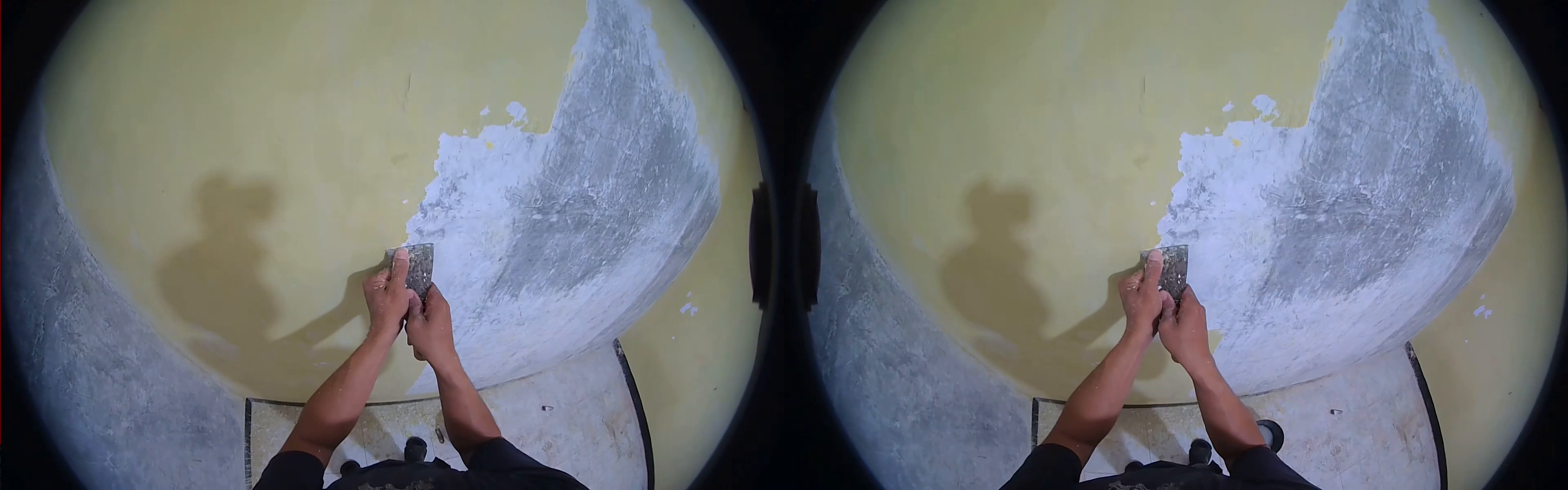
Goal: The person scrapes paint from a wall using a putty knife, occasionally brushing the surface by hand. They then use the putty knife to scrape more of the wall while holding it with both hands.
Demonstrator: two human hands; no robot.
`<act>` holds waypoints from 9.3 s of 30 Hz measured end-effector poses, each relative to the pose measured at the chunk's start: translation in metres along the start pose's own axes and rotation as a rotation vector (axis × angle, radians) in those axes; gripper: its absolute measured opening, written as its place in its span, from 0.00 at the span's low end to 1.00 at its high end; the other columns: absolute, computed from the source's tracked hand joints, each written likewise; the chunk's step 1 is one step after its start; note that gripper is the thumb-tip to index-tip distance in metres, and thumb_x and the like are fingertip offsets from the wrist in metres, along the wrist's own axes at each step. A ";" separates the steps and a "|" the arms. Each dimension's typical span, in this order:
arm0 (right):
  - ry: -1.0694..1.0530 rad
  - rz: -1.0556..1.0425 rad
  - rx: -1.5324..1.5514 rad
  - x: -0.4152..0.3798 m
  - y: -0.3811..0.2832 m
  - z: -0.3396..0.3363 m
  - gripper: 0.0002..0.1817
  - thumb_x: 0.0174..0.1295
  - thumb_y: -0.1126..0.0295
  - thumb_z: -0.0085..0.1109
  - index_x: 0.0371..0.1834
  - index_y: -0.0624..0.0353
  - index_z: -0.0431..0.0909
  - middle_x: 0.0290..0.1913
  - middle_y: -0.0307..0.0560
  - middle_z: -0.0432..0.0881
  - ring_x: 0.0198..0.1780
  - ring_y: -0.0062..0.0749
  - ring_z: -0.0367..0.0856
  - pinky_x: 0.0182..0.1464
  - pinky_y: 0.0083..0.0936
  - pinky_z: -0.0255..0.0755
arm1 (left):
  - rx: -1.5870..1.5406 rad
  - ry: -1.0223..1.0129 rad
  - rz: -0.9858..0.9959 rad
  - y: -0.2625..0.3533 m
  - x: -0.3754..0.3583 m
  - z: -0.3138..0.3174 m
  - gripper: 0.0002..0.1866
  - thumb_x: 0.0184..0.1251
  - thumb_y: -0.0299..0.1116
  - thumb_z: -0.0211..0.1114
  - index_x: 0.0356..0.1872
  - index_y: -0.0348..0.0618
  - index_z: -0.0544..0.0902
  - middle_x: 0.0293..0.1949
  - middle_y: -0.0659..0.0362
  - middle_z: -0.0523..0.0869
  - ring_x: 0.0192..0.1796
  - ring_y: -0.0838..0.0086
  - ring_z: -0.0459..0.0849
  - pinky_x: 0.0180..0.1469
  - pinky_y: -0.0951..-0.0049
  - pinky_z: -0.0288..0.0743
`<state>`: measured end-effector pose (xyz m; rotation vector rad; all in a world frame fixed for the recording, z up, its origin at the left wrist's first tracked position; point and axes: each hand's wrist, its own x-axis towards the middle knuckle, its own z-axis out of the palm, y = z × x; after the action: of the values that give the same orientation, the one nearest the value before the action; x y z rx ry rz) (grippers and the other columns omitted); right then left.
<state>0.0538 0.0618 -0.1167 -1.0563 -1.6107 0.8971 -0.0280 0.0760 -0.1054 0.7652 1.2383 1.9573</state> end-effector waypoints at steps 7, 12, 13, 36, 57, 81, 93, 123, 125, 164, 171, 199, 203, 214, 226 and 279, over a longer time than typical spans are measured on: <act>0.057 -0.094 0.004 0.015 -0.004 0.005 0.08 0.66 0.73 0.53 0.39 0.70 0.72 0.26 0.66 0.80 0.31 0.60 0.82 0.32 0.40 0.73 | 0.040 0.023 0.133 -0.004 0.017 0.006 0.30 0.69 0.49 0.62 0.11 0.40 0.71 0.12 0.68 0.68 0.14 0.83 0.66 0.16 0.72 0.59; -0.012 -0.132 -0.036 0.008 0.014 0.002 0.09 0.71 0.71 0.47 0.45 0.67 0.71 0.22 0.44 0.76 0.15 0.22 0.72 0.17 0.25 0.66 | 0.052 0.023 0.096 -0.006 0.003 0.003 0.31 0.70 0.50 0.62 0.10 0.40 0.70 0.11 0.66 0.68 0.14 0.83 0.67 0.16 0.71 0.60; -0.001 -0.146 -0.026 0.009 0.015 0.003 0.09 0.71 0.71 0.47 0.45 0.67 0.70 0.21 0.44 0.76 0.15 0.22 0.73 0.17 0.25 0.66 | 0.135 0.030 0.130 -0.008 0.004 0.002 0.32 0.70 0.51 0.61 0.10 0.39 0.69 0.11 0.66 0.68 0.14 0.83 0.67 0.17 0.72 0.60; -0.030 -0.053 0.033 0.013 -0.017 -0.007 0.10 0.70 0.71 0.49 0.48 0.68 0.72 0.24 0.49 0.79 0.24 0.28 0.77 0.28 0.28 0.70 | 0.003 -0.060 0.001 0.015 0.013 0.008 0.29 0.70 0.51 0.60 0.14 0.38 0.74 0.13 0.67 0.69 0.16 0.84 0.65 0.17 0.74 0.60; 0.047 -0.033 -0.032 -0.012 0.053 0.012 0.07 0.64 0.75 0.53 0.42 0.67 0.73 0.25 0.62 0.81 0.30 0.58 0.83 0.31 0.41 0.73 | 0.227 -0.166 0.016 -0.061 -0.017 -0.035 0.28 0.73 0.49 0.59 0.18 0.36 0.81 0.14 0.64 0.77 0.20 0.84 0.72 0.25 0.78 0.67; -0.018 0.163 0.093 -0.022 0.072 0.015 0.11 0.66 0.73 0.52 0.45 0.69 0.73 0.30 0.64 0.82 0.34 0.59 0.83 0.35 0.39 0.74 | 0.201 -0.047 0.011 -0.077 -0.023 -0.032 0.26 0.71 0.46 0.62 0.15 0.37 0.80 0.13 0.66 0.76 0.18 0.85 0.69 0.22 0.78 0.63; 0.073 -0.053 -0.030 -0.021 0.063 0.018 0.09 0.64 0.72 0.52 0.42 0.69 0.72 0.27 0.67 0.80 0.34 0.65 0.81 0.33 0.46 0.73 | 0.113 -0.042 -0.006 -0.070 -0.024 -0.032 0.27 0.70 0.45 0.63 0.13 0.37 0.78 0.12 0.65 0.76 0.17 0.85 0.70 0.21 0.78 0.63; -0.010 0.169 0.032 -0.048 0.107 0.020 0.09 0.65 0.72 0.53 0.40 0.69 0.73 0.29 0.66 0.81 0.34 0.59 0.83 0.33 0.41 0.73 | 0.236 0.004 -0.085 -0.123 -0.041 -0.049 0.29 0.69 0.51 0.62 0.13 0.38 0.78 0.11 0.64 0.75 0.16 0.83 0.70 0.21 0.77 0.63; -0.001 0.167 0.080 -0.044 0.106 0.023 0.09 0.64 0.73 0.52 0.40 0.70 0.73 0.27 0.67 0.80 0.32 0.60 0.83 0.32 0.42 0.73 | 0.187 0.009 -0.063 -0.118 -0.039 -0.048 0.30 0.69 0.50 0.62 0.12 0.37 0.78 0.11 0.64 0.75 0.17 0.83 0.70 0.22 0.77 0.63; 0.026 -0.012 0.055 -0.021 0.055 0.028 0.09 0.66 0.71 0.52 0.41 0.69 0.72 0.27 0.67 0.80 0.32 0.64 0.81 0.32 0.44 0.72 | 0.002 0.019 -0.104 -0.043 -0.017 -0.034 0.20 0.67 0.42 0.67 0.18 0.42 0.79 0.17 0.67 0.76 0.18 0.85 0.68 0.20 0.79 0.60; -0.041 0.080 0.086 -0.019 0.049 0.026 0.11 0.67 0.70 0.51 0.44 0.69 0.72 0.30 0.65 0.81 0.33 0.59 0.83 0.35 0.40 0.74 | 0.084 0.078 -0.070 -0.039 -0.017 -0.034 0.20 0.65 0.43 0.69 0.20 0.38 0.81 0.17 0.66 0.77 0.19 0.85 0.70 0.21 0.79 0.62; 0.022 0.003 0.046 -0.018 0.041 0.028 0.09 0.69 0.73 0.49 0.45 0.67 0.73 0.26 0.50 0.80 0.22 0.31 0.78 0.26 0.29 0.71 | 0.129 0.017 -0.038 -0.039 -0.015 -0.033 0.29 0.67 0.53 0.64 0.14 0.40 0.77 0.12 0.65 0.75 0.16 0.84 0.69 0.19 0.79 0.62; 0.012 0.030 0.133 -0.010 0.020 0.026 0.11 0.66 0.71 0.52 0.42 0.71 0.72 0.31 0.70 0.80 0.36 0.63 0.82 0.36 0.41 0.73 | 0.151 0.042 -0.053 -0.023 -0.007 -0.030 0.26 0.65 0.49 0.67 0.13 0.42 0.76 0.13 0.67 0.74 0.16 0.84 0.69 0.19 0.78 0.61; 0.062 -0.089 0.230 0.004 0.007 0.026 0.12 0.66 0.70 0.51 0.42 0.72 0.72 0.32 0.71 0.80 0.37 0.67 0.80 0.38 0.44 0.72 | 0.307 0.024 0.111 0.006 -0.001 -0.021 0.30 0.65 0.53 0.65 0.13 0.36 0.78 0.12 0.65 0.73 0.17 0.81 0.71 0.21 0.75 0.63; 0.005 0.009 0.083 -0.007 0.022 0.022 0.13 0.66 0.69 0.51 0.42 0.72 0.72 0.31 0.71 0.80 0.35 0.65 0.81 0.37 0.45 0.73 | 0.420 0.040 0.223 -0.018 -0.006 -0.026 0.35 0.67 0.58 0.60 0.12 0.34 0.77 0.10 0.60 0.75 0.16 0.78 0.72 0.22 0.72 0.66; 0.030 0.019 -0.047 0.005 -0.009 0.003 0.10 0.64 0.71 0.52 0.36 0.71 0.71 0.26 0.71 0.79 0.33 0.66 0.80 0.34 0.45 0.72 | 0.087 0.020 -0.032 0.007 -0.012 -0.001 0.30 0.66 0.52 0.65 0.12 0.37 0.75 0.13 0.63 0.74 0.18 0.81 0.70 0.21 0.75 0.63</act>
<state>0.0486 0.0629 -0.1079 -1.1140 -1.6060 0.8560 -0.0235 0.0639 -0.1006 0.7662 1.3469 1.8999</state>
